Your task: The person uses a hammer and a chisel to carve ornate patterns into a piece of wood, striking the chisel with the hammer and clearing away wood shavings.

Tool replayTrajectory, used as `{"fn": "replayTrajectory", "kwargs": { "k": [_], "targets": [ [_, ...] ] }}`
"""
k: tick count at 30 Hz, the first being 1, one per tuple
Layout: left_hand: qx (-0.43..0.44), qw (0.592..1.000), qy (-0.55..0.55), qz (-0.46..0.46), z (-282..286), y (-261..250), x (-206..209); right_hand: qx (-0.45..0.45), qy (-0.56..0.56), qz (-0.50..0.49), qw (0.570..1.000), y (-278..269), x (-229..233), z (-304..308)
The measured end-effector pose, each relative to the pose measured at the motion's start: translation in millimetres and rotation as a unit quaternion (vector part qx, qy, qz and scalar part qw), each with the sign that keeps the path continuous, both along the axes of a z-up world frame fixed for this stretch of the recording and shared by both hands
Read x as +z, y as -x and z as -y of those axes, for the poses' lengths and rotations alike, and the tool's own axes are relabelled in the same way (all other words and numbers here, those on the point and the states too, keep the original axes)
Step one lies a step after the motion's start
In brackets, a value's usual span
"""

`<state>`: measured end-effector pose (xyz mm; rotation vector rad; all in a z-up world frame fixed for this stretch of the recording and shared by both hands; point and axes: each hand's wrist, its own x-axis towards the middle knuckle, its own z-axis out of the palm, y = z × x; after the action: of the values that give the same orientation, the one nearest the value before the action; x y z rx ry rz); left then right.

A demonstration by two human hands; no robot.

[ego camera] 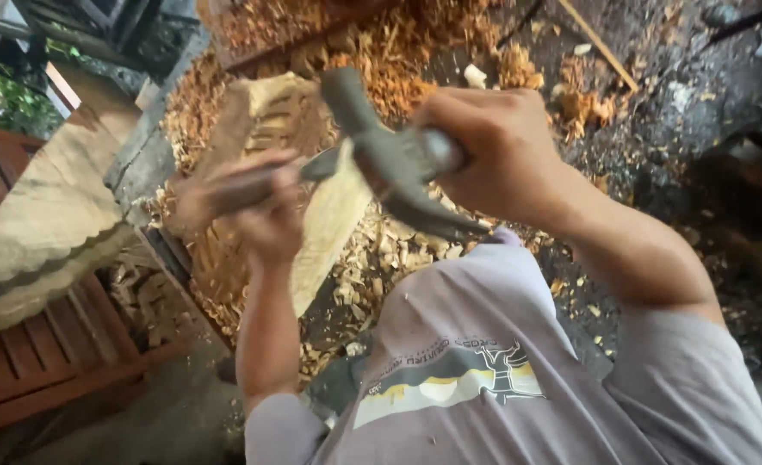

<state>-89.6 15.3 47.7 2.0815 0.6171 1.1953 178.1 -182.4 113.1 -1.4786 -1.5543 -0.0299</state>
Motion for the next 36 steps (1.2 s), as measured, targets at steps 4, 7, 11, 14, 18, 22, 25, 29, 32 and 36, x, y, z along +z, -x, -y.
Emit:
{"fn": "replayTrajectory", "kwargs": {
  "k": [4, 7, 11, 14, 18, 22, 25, 29, 32, 36],
  "targets": [
    [-0.015, 0.990, -0.050, 0.130, 3.2, 34.5, 33.4, 0.010, 0.131, -0.191, 0.973, -10.0, -57.1, -21.5],
    [0.049, 0.992, -0.069, 0.090, 10.1, 48.1, 33.3, 0.010, 0.185, -0.323, 0.928, 2.6, -121.1, -66.6],
    [0.092, 0.987, -0.064, 0.113, 16.2, 53.8, 30.0, -0.007, 0.085, -0.331, 0.940, 29.9, -178.9, -124.9],
    [0.171, 0.972, -0.159, -0.038, 23.2, 78.1, 27.2, -0.033, 0.171, -0.423, 0.889, 32.3, -193.1, -134.9],
    [0.140, 0.989, -0.009, 0.052, 10.2, 86.5, 5.7, -0.016, 0.158, -0.359, 0.920, 28.8, -202.5, -128.7],
    [0.045, 0.991, 0.037, 0.118, 4.5, 84.9, -1.3, -0.028, 0.149, -0.317, 0.936, 30.1, -208.2, -125.2],
    [0.018, 0.988, 0.064, 0.137, 6.0, 84.2, -2.1, -0.063, 0.200, -0.313, 0.927, 29.4, -207.9, -121.2],
    [0.070, 0.996, -0.041, 0.021, 4.8, 87.8, 2.6, -0.088, 0.172, -0.267, 0.944, 37.6, -184.7, -111.0],
    [0.029, 0.998, -0.017, 0.051, 2.1, 85.1, -2.0, -0.109, 0.213, -0.343, 0.908, 48.0, -157.9, -99.9],
    [0.114, 0.992, -0.045, 0.034, 0.0, 90.7, -3.7, -0.069, 0.206, -0.272, 0.938, 56.2, -133.1, -78.8]
  ]
}}
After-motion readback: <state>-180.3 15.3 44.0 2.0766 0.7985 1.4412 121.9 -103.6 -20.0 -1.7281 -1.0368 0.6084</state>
